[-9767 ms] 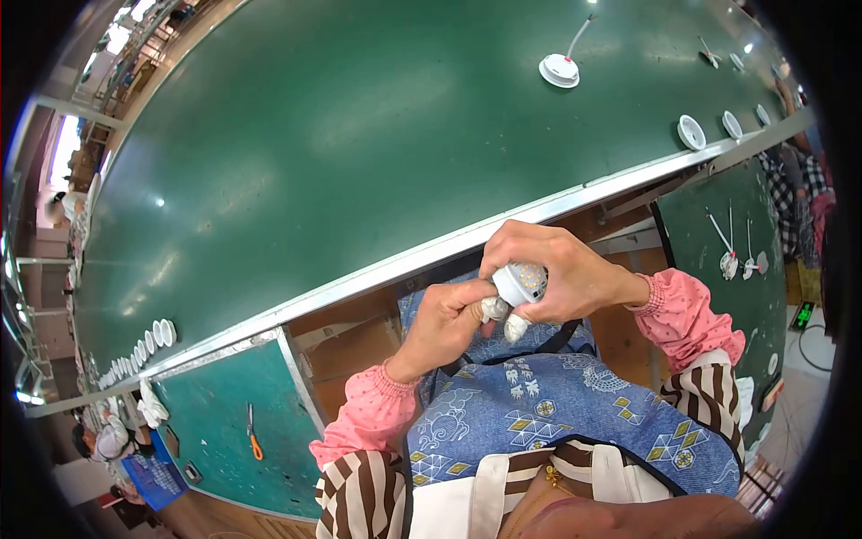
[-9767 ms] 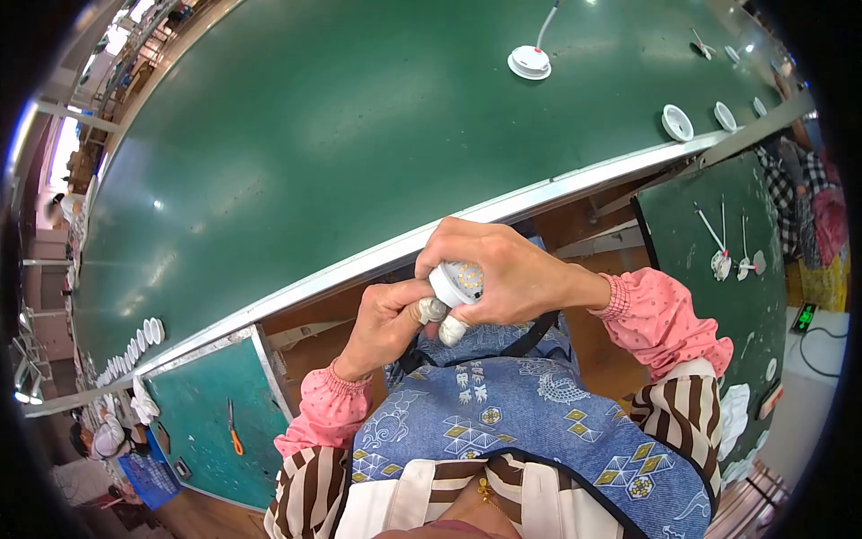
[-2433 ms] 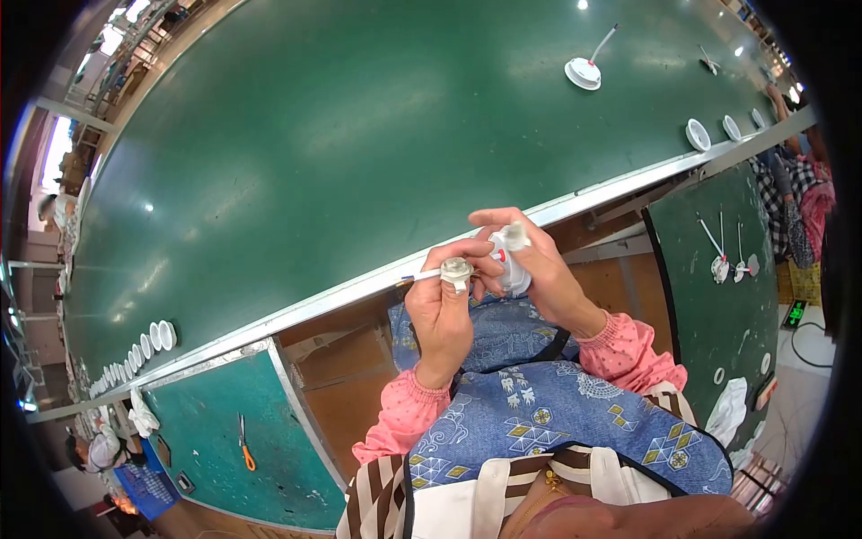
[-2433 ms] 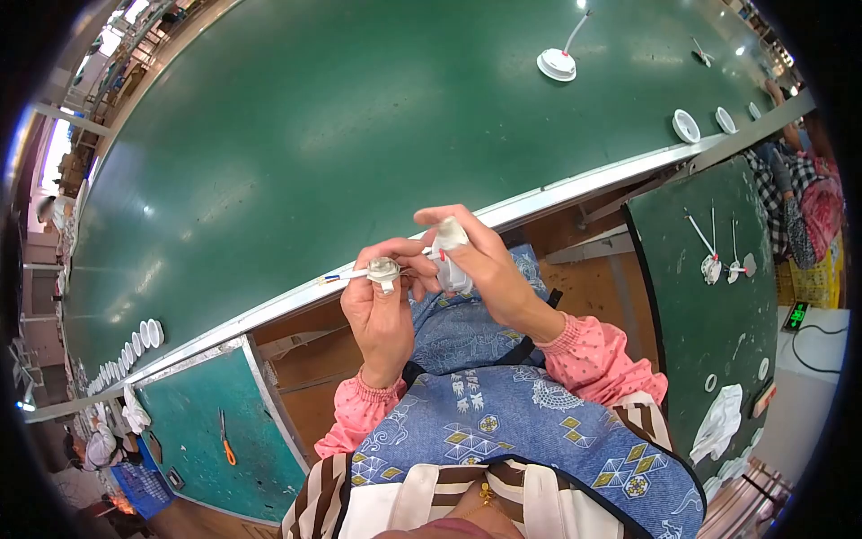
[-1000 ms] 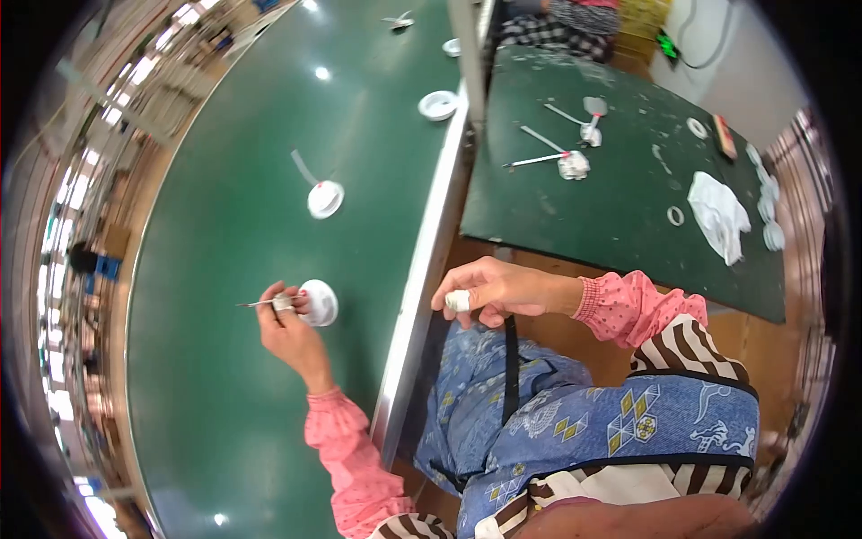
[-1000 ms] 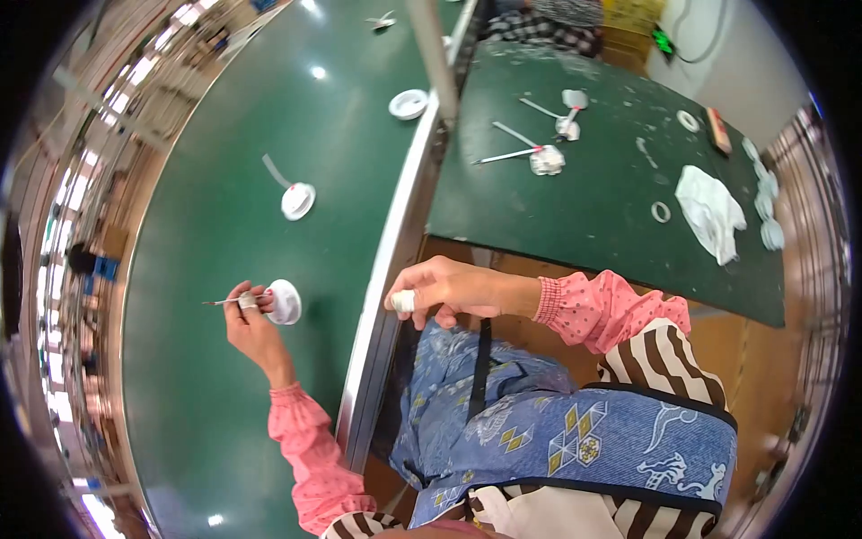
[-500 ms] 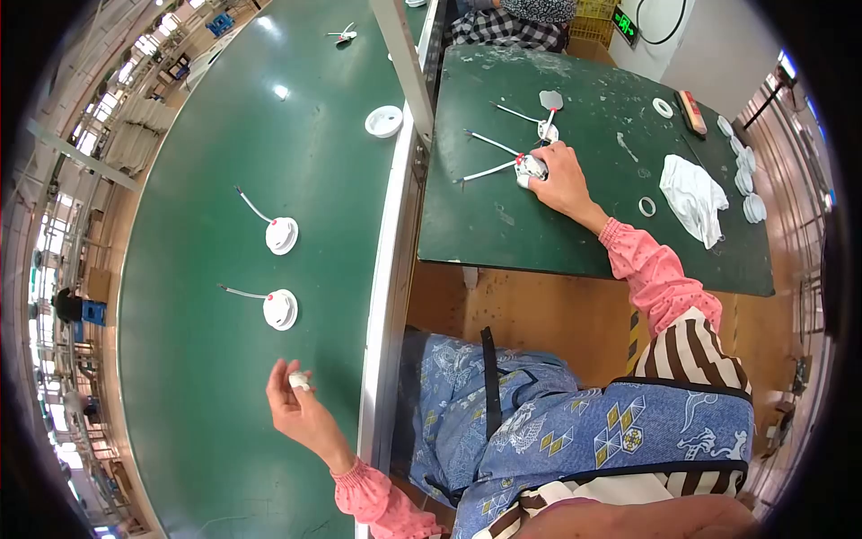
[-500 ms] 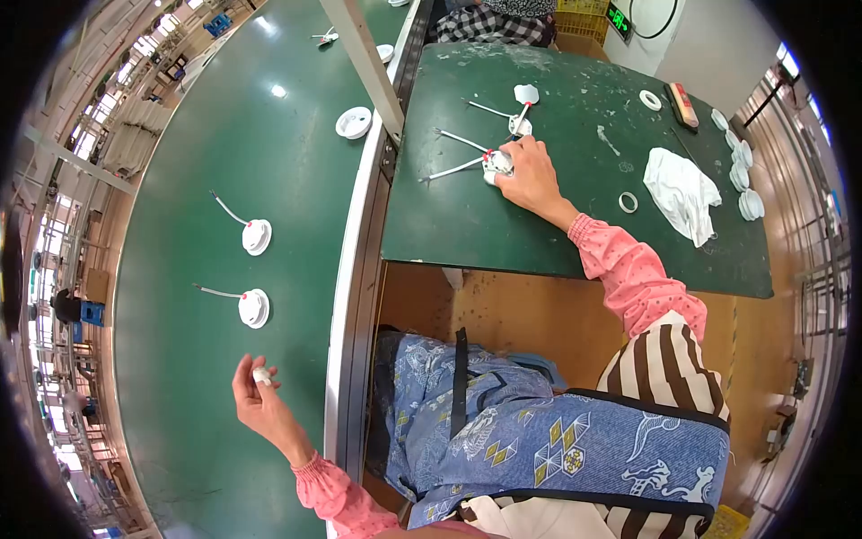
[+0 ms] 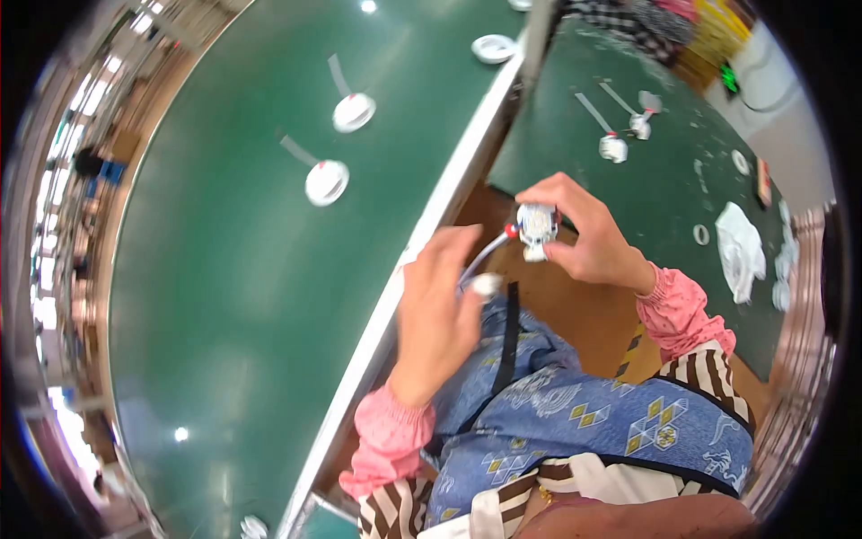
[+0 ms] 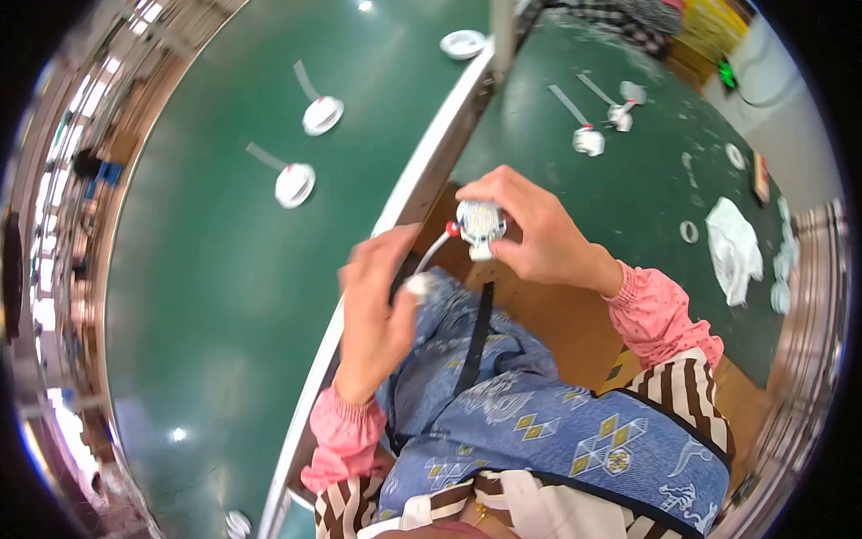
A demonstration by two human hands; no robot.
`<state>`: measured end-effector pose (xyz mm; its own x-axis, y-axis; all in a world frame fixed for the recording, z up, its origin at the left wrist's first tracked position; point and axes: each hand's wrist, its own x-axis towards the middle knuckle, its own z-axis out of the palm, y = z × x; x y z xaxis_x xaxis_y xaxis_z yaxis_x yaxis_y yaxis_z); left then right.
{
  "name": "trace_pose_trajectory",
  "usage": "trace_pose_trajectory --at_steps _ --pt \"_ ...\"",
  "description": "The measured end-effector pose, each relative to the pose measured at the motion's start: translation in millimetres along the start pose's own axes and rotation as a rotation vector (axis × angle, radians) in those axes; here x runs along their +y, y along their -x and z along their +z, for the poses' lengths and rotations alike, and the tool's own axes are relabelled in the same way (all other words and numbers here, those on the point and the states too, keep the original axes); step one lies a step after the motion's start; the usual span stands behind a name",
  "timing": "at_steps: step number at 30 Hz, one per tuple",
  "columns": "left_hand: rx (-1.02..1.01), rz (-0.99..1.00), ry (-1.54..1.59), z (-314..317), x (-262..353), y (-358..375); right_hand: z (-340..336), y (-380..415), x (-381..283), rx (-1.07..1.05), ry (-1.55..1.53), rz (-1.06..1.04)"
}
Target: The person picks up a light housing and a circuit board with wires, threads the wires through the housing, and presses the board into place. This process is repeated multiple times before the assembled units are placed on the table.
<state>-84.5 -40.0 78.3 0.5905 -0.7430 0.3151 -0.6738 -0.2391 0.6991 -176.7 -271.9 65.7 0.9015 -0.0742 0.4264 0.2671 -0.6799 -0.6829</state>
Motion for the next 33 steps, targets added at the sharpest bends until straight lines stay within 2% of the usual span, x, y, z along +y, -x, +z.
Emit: trace_pose_trajectory --at_steps 1,2,4,5,8,9,12,13,16,19,25,31,33 --pt "-0.083 -0.027 0.24 7.2 -11.6 6.4 11.5 -3.4 -7.3 -0.052 -0.057 -0.056" --pt "-0.059 -0.044 0.395 15.9 -19.8 14.4 20.9 -6.9 -11.6 -0.097 -0.098 -0.092" --pt "-0.154 -0.475 0.797 6.6 -12.6 29.1 36.0 -14.6 -21.8 -0.174 -0.161 -0.156" --pt "-0.108 -0.491 0.821 5.6 -15.3 37.6 32.4 -17.6 -32.1 -0.262 -0.184 -0.065" --pt "-0.009 -0.542 0.907 5.8 -25.2 60.3 50.0 -20.5 -36.8 -0.43 -0.944 0.475" --pt "0.008 -0.565 0.939 4.6 -26.1 64.8 64.9 -19.0 -30.0 -0.381 -1.004 0.392" --pt "-0.019 -0.625 1.004 -1.0 -27.6 70.9 66.8 -20.2 -20.0 -0.543 -1.085 0.626" --pt "-0.044 -0.642 1.02 -3.9 -26.7 71.5 73.0 -21.0 -23.9 -0.493 -1.071 0.609" --pt "-0.192 -0.682 1.032 -11.2 -32.1 72.8 74.0 -24.4 -25.1 -0.584 -1.132 0.669" --pt "-0.056 -0.496 0.714 -2.5 -33.3 74.4 76.9 -26.9 -31.3 -0.608 -1.16 0.757" --pt "-0.106 -0.499 0.729 -3.1 -42.4 76.1 85.8 -23.3 -31.1 -0.597 -1.234 0.828" --pt "-0.034 -0.564 0.81 -10.5 -32.0 85.1 80.7 -25.0 -19.3 -0.494 -1.407 0.815" --pt "0.045 -0.422 0.494 -9.8 -34.2 91.4 76.0 -24.8 -14.0 -0.439 -1.413 0.801"
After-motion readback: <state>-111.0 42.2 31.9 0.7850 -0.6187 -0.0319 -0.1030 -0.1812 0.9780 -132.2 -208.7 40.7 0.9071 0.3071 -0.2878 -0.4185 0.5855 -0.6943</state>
